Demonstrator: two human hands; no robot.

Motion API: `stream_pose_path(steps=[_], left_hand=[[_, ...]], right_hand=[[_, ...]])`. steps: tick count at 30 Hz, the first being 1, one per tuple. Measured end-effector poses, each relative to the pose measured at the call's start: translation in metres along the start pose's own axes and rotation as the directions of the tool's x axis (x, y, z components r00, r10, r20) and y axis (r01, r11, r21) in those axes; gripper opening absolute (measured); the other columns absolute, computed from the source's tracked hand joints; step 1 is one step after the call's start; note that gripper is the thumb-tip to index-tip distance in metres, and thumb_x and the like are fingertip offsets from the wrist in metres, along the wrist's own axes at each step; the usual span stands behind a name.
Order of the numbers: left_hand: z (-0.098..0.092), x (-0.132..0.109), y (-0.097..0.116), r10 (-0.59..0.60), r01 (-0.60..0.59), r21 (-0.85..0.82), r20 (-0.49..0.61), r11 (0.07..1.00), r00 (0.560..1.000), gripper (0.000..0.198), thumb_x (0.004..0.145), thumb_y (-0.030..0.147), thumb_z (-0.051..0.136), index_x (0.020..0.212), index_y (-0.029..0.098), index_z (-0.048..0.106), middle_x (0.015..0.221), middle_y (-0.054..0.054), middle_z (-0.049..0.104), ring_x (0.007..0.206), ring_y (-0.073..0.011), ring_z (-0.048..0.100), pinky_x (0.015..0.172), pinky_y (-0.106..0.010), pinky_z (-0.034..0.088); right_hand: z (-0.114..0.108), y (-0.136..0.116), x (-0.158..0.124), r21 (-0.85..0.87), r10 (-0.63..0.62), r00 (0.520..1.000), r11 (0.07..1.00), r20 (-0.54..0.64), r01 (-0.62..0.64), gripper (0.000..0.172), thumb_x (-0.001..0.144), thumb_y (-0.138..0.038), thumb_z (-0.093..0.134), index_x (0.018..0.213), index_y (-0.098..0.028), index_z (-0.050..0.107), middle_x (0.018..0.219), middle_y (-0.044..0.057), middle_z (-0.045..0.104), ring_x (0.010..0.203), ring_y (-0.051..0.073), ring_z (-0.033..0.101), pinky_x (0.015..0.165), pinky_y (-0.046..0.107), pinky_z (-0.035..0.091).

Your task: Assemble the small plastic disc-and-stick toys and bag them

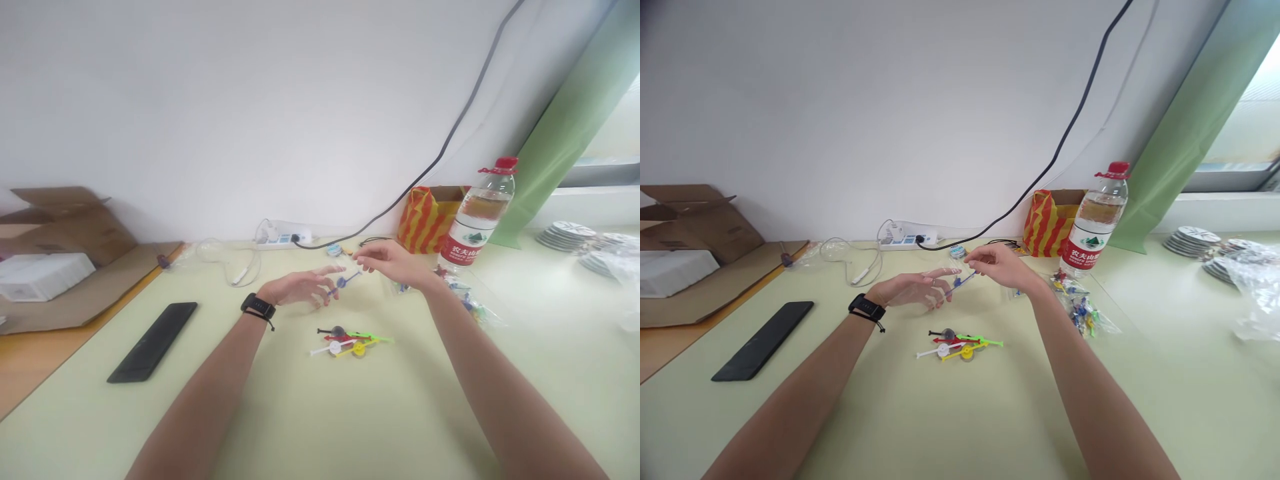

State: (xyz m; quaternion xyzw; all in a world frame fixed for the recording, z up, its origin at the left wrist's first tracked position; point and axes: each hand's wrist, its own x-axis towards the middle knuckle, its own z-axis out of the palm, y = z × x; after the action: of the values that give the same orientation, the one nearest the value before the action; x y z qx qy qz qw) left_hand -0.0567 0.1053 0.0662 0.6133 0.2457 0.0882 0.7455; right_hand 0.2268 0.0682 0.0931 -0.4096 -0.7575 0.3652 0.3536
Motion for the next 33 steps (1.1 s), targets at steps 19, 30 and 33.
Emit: stream_pose_path(steps=[19,30,33], left_hand=[[0.004,-0.002,0.002,0.010,-0.014,0.129,0.037,0.992,0.999,0.075,0.095,0.068,0.047,0.159,0.032,0.032,0.119,-0.013,0.061,0.088,-0.0215,0.059,0.081,-0.035,0.043],[-0.017,0.000,-0.019,0.137,-0.142,-0.055,-0.080,0.988,0.987,0.083,0.092,0.075,0.041,0.158,0.025,0.033,0.112,-0.014,0.062,0.081,-0.0203,0.053,0.074,-0.033,0.038],[-0.019,0.000,-0.021,0.118,-0.129,-0.126,-0.088,0.984,0.989,0.080,0.093,0.075,0.041,0.155,0.024,0.038,0.110,-0.015,0.062,0.080,-0.0201,0.053,0.071,-0.032,0.038]], right_hand=[[-0.001,-0.017,-0.006,-0.150,-0.009,0.992,0.988,0.124,0.028,0.035,0.092,-0.050,0.060,0.099,-0.018,0.072,0.078,0.002,0.063,0.063,0.012,0.049,0.057,0.026,0.038],[0.010,-0.020,-0.008,-0.452,0.161,0.957,0.891,0.240,-0.036,0.031,0.095,-0.047,0.056,0.082,-0.020,0.066,0.087,0.004,0.070,0.073,0.017,0.059,0.065,0.028,0.039],[0.029,-0.023,-0.005,-0.427,0.178,0.913,0.904,0.366,-0.005,0.026,0.095,-0.043,0.055,0.091,-0.021,0.069,0.095,0.004,0.072,0.077,0.017,0.062,0.067,0.027,0.042]])
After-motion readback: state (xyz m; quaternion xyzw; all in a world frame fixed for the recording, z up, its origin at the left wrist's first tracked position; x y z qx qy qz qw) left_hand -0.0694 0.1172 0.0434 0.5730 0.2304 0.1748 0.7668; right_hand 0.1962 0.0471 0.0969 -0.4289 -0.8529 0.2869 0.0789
